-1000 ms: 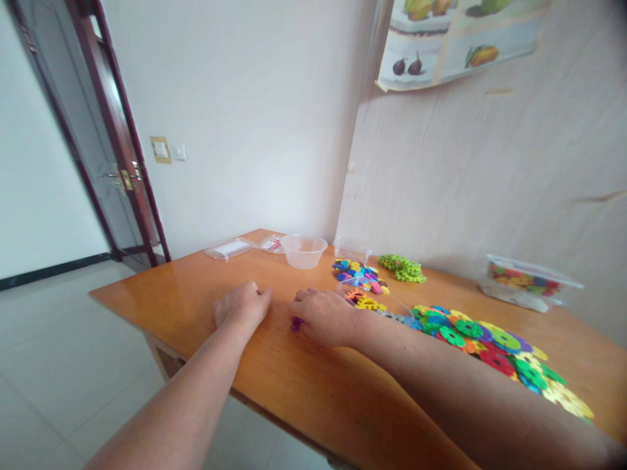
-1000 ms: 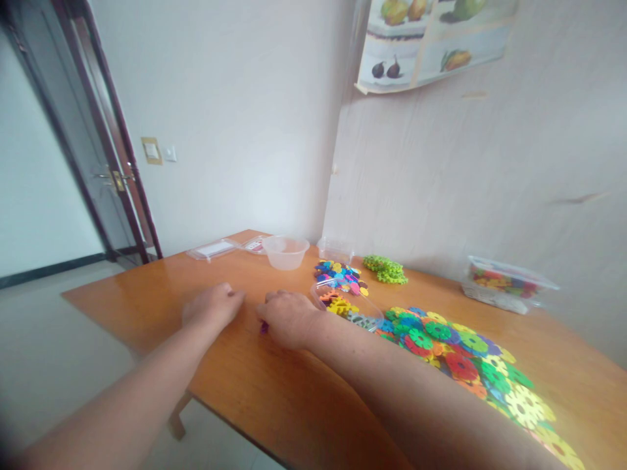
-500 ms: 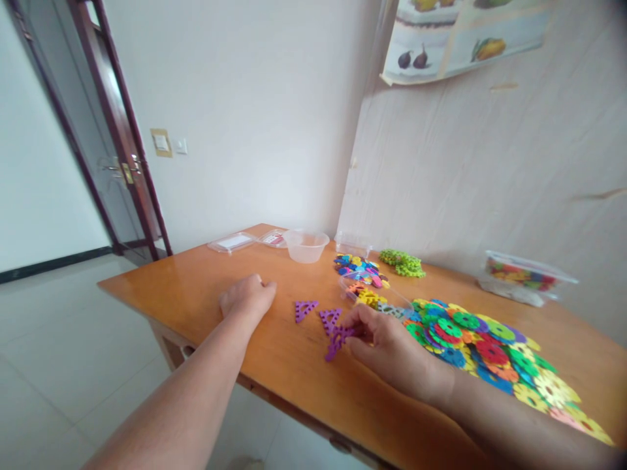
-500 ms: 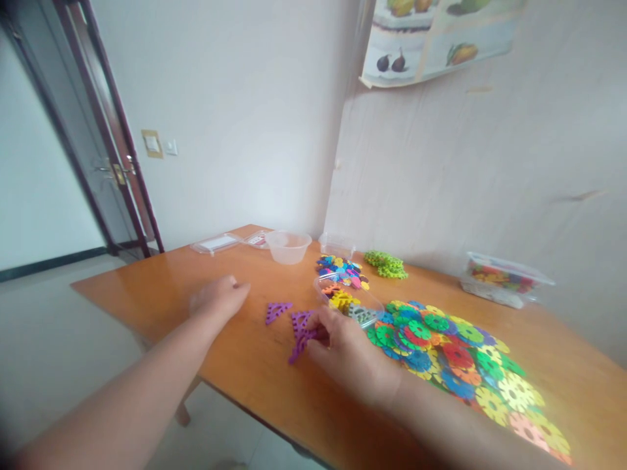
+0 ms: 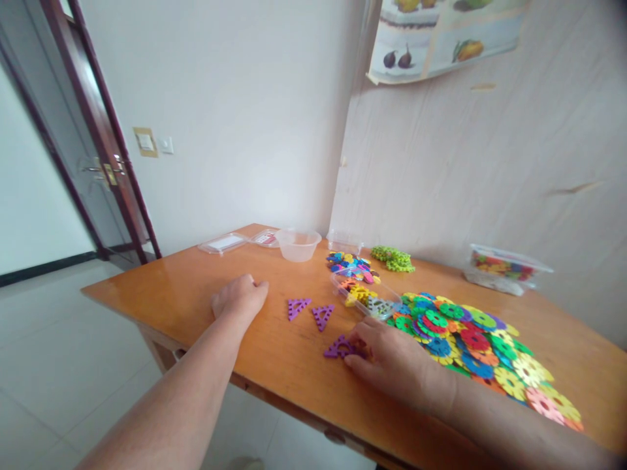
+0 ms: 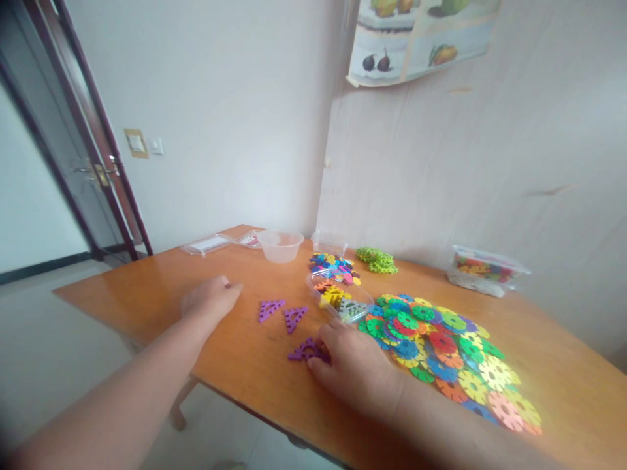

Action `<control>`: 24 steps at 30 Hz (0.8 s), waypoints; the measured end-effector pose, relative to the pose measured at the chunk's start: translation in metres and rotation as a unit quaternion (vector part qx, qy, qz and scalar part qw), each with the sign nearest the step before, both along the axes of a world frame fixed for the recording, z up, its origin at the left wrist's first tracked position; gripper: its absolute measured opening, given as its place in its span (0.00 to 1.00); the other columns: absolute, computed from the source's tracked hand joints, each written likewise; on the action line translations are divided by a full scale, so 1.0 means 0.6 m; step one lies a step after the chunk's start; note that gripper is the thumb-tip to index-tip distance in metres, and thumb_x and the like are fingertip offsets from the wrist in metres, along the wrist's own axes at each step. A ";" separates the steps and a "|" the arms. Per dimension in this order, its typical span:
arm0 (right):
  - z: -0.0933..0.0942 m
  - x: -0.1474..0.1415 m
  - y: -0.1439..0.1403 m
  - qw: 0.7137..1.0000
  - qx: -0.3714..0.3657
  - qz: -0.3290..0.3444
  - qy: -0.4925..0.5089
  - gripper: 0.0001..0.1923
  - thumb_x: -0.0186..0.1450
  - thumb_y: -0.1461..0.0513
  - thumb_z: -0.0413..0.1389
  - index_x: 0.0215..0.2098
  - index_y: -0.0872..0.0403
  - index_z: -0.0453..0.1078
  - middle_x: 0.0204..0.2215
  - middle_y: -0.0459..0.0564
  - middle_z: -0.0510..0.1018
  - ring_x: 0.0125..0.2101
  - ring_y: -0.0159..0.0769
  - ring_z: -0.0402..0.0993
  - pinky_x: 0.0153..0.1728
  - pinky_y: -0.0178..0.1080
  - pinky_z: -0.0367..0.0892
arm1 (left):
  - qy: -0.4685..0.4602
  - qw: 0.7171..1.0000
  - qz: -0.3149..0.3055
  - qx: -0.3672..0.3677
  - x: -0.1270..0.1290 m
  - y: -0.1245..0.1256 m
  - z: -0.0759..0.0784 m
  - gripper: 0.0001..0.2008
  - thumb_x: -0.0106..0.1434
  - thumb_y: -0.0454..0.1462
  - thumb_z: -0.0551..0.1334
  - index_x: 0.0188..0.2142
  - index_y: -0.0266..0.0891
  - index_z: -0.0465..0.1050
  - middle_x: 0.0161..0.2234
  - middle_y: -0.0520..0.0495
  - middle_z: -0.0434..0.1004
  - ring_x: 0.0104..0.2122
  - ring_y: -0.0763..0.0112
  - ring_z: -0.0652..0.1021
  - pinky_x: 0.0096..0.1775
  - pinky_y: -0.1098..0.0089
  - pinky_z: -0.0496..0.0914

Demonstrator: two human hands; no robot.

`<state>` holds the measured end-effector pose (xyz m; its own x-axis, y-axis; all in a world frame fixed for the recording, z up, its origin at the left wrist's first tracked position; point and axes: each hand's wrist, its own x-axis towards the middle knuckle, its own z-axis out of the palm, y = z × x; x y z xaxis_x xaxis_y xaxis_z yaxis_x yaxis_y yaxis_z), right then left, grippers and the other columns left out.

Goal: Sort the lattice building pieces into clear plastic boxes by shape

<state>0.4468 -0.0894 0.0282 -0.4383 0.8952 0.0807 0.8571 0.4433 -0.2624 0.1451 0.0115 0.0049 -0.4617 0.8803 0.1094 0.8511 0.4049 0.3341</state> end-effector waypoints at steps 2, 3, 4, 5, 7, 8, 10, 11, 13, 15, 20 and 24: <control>-0.003 -0.004 0.002 1.000 -0.001 -0.017 -0.007 0.08 0.62 0.55 0.55 0.33 0.51 0.70 0.34 0.48 0.77 0.33 0.35 0.72 0.33 0.36 0.62 | 0.000 1.000 -0.001 -0.002 -0.001 0.001 -0.001 0.21 0.60 0.52 0.51 0.40 0.46 0.77 0.42 0.38 0.81 0.44 0.47 0.78 0.42 0.53 0.68; -0.004 -0.005 0.003 1.000 -0.003 -0.026 -0.008 0.08 0.62 0.55 0.54 0.33 0.50 0.70 0.34 0.48 0.77 0.32 0.35 0.72 0.32 0.36 0.61 | 0.000 1.000 -0.001 -0.003 -0.001 0.001 -0.001 0.21 0.60 0.53 0.51 0.40 0.47 0.77 0.42 0.38 0.81 0.44 0.47 0.78 0.42 0.53 0.68; -0.005 -0.005 0.004 0.999 -0.005 -0.034 -0.009 0.08 0.62 0.55 0.54 0.33 0.50 0.70 0.34 0.48 0.77 0.32 0.35 0.72 0.30 0.36 0.60 | 0.000 1.000 -0.002 -0.004 -0.001 0.002 -0.001 0.22 0.60 0.53 0.51 0.40 0.47 0.77 0.43 0.37 0.81 0.44 0.47 0.78 0.42 0.53 0.68; -0.005 -0.005 0.004 0.999 -0.008 -0.043 -0.011 0.08 0.62 0.55 0.54 0.33 0.50 0.70 0.33 0.48 0.78 0.31 0.35 0.72 0.29 0.36 0.59 | 0.002 1.000 -0.003 -0.004 -0.001 0.001 -0.001 0.22 0.60 0.53 0.50 0.40 0.47 0.77 0.43 0.37 0.81 0.44 0.46 0.78 0.41 0.53 0.68; -0.006 -0.005 0.003 0.998 -0.014 -0.052 -0.016 0.09 0.62 0.55 0.55 0.31 0.51 0.70 0.31 0.47 0.78 0.29 0.35 0.71 0.27 0.35 0.57 | 0.003 1.000 -0.004 -0.005 -0.001 0.001 0.000 0.22 0.60 0.52 0.50 0.41 0.46 0.77 0.43 0.37 0.81 0.43 0.46 0.78 0.41 0.53 0.68; -0.005 -0.005 0.002 0.998 -0.018 -0.052 -0.018 0.08 0.61 0.55 0.55 0.30 0.51 0.70 0.30 0.47 0.78 0.28 0.35 0.71 0.27 0.35 0.56 | 0.004 1.000 -0.003 -0.005 0.000 0.001 0.000 0.22 0.60 0.52 0.50 0.41 0.46 0.77 0.42 0.37 0.81 0.43 0.46 0.78 0.41 0.53 0.68; 0.001 -0.005 -0.003 0.999 -0.024 -0.039 -0.006 0.07 0.61 0.56 0.55 0.30 0.51 0.71 0.29 0.47 0.78 0.28 0.34 0.71 0.27 0.35 0.57 | 0.006 1.000 0.000 -0.005 0.000 0.000 0.001 0.22 0.60 0.52 0.51 0.41 0.46 0.77 0.42 0.37 0.81 0.43 0.47 0.78 0.42 0.53 0.68; 0.006 -0.004 -0.005 0.999 -0.021 -0.028 0.008 0.07 0.61 0.57 0.56 0.30 0.50 0.72 0.29 0.46 0.78 0.29 0.34 0.71 0.28 0.35 0.58 | 0.006 1.000 0.001 -0.006 0.000 0.000 0.001 0.21 0.60 0.52 0.51 0.41 0.46 0.77 0.42 0.38 0.81 0.43 0.47 0.78 0.42 0.54 0.68; 0.022 -0.002 -0.004 0.999 0.002 -0.008 0.043 0.07 0.61 0.57 0.56 0.33 0.50 0.73 0.31 0.45 0.79 0.30 0.33 0.72 0.30 0.34 0.60 | 0.005 1.000 0.002 -0.007 -0.001 0.000 0.002 0.21 0.60 0.52 0.51 0.40 0.47 0.77 0.41 0.38 0.81 0.43 0.48 0.79 0.41 0.54 0.68; 0.045 0.004 0.009 0.996 0.043 -0.003 0.076 0.07 0.62 0.57 0.56 0.35 0.50 0.74 0.32 0.45 0.79 0.31 0.32 0.72 0.31 0.34 0.61 | 0.004 1.000 0.001 -0.009 -0.002 0.001 0.001 0.21 0.60 0.52 0.50 0.39 0.47 0.76 0.41 0.39 0.81 0.43 0.47 0.79 0.41 0.53 0.68; 0.090 0.028 0.104 0.988 0.121 -0.049 0.081 0.11 0.63 0.54 0.56 0.36 0.50 0.76 0.29 0.45 0.77 0.28 0.32 0.70 0.28 0.33 0.58 | 0.008 1.000 -0.001 -0.010 -0.005 0.004 -0.001 0.21 0.61 0.52 0.50 0.39 0.47 0.76 0.41 0.38 0.81 0.43 0.47 0.79 0.41 0.52 0.68; 0.095 0.038 0.189 0.989 0.116 -0.094 0.002 0.12 0.61 0.53 0.57 0.36 0.51 0.78 0.27 0.45 0.77 0.27 0.32 0.70 0.26 0.34 0.55 | 0.007 1.000 -0.002 -0.009 -0.007 0.007 -0.005 0.21 0.61 0.53 0.50 0.38 0.48 0.76 0.41 0.38 0.81 0.42 0.47 0.79 0.40 0.53 0.68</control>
